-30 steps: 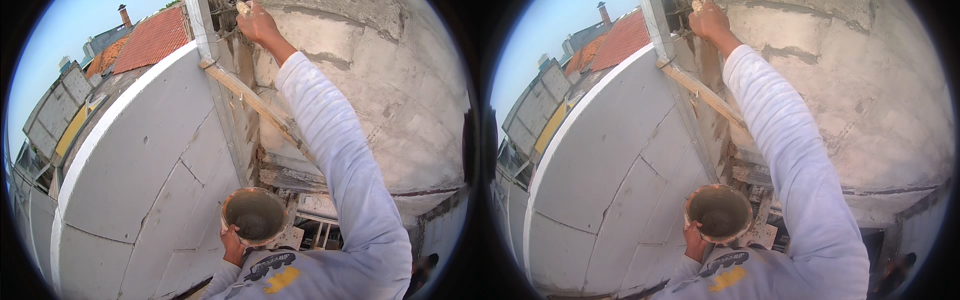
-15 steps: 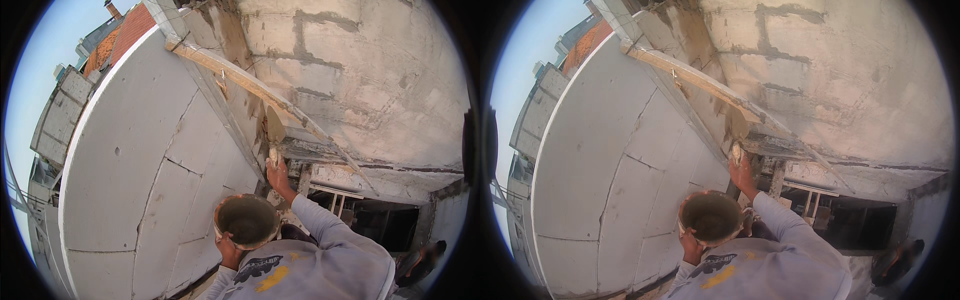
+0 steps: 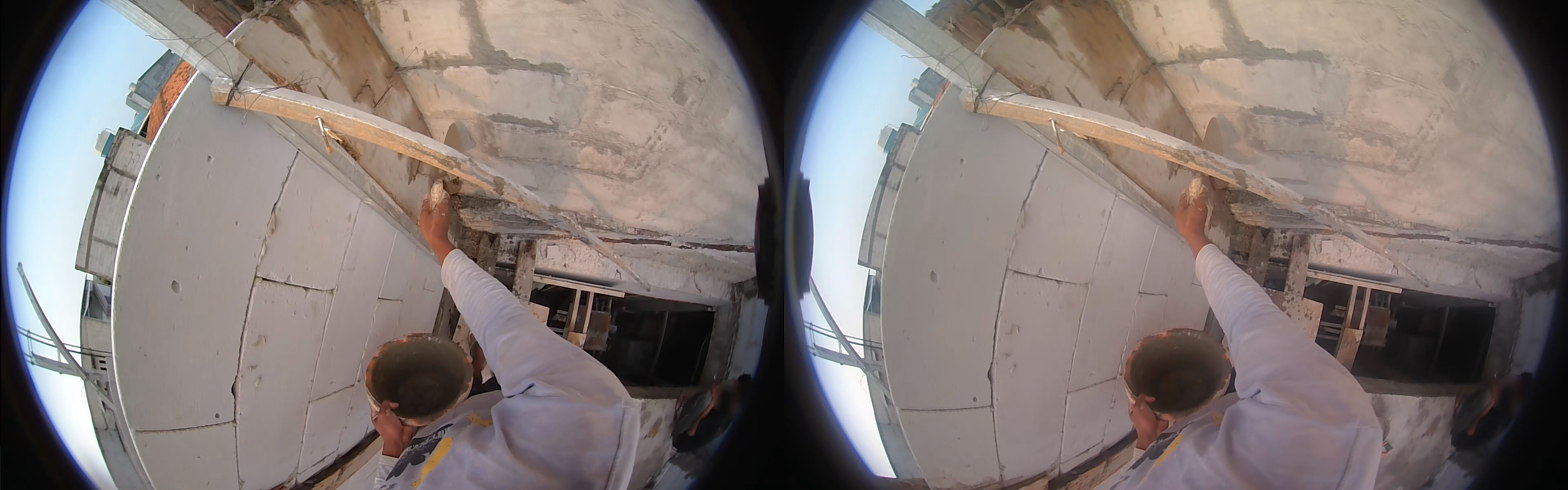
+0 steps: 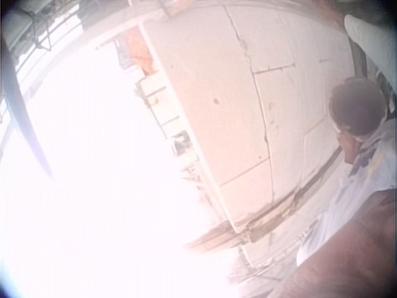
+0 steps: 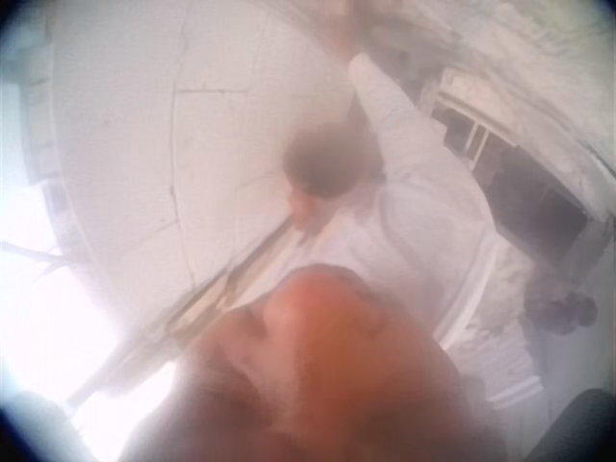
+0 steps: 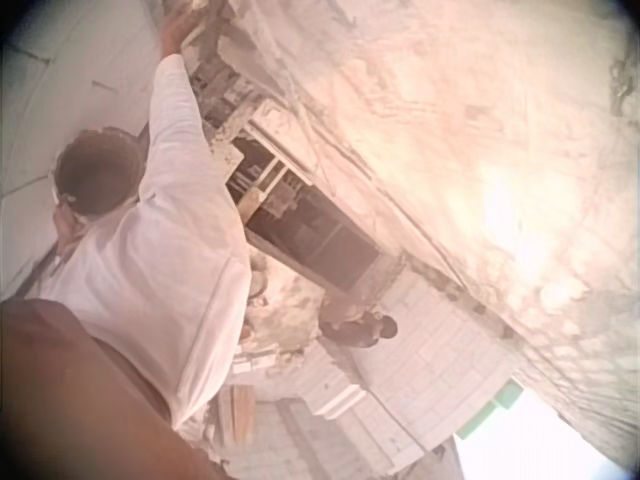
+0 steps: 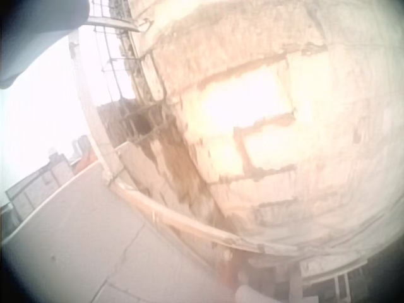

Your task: The person scoops cement from a bucket and applies it to a wall using a trowel. They repeatedly smooth the surface and refill the trowel from the bucket while standing on a wooden plank.

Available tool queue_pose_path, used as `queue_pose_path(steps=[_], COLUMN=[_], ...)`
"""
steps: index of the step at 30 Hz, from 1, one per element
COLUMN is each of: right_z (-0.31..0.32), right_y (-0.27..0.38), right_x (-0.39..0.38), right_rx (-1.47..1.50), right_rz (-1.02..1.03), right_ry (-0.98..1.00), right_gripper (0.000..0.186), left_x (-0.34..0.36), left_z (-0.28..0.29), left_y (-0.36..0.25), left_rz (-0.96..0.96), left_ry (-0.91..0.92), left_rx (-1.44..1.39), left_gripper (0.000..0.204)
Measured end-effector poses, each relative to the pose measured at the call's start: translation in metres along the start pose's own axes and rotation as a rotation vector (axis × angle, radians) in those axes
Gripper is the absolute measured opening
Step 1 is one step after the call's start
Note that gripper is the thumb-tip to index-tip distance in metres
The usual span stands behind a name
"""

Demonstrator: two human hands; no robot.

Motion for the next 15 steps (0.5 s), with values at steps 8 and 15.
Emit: queue_pose_path(steps=[8, 15], right_z=[-0.021, -0.033], right_y=[-0.003, 0.012], right_x=[0.017, 0.030], right_rx=[-0.255, -0.111], right_rz=[0.155, 0.051], right_ry=[0.138, 0.158], right_gripper=[0.061, 0.059], left_x=[0.004, 0.004], left_z=[-0.024, -0.019], left_y=[-0.008, -0.016], left_rz=[0.046, 0.049], left_ry=[0.101, 0.096], left_rx=[-0.315, -0.216], left_gripper=[0.013, 0.019])
Point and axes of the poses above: each hand's wrist, its own x-axis towards the middle knuckle, its own z-axis out of the back of the hand, y = z × x, the point moved 8 cm from there along x, towards the middle knuckle, and after that the axes turned 15 degrees about x, right-handed, at the moved point
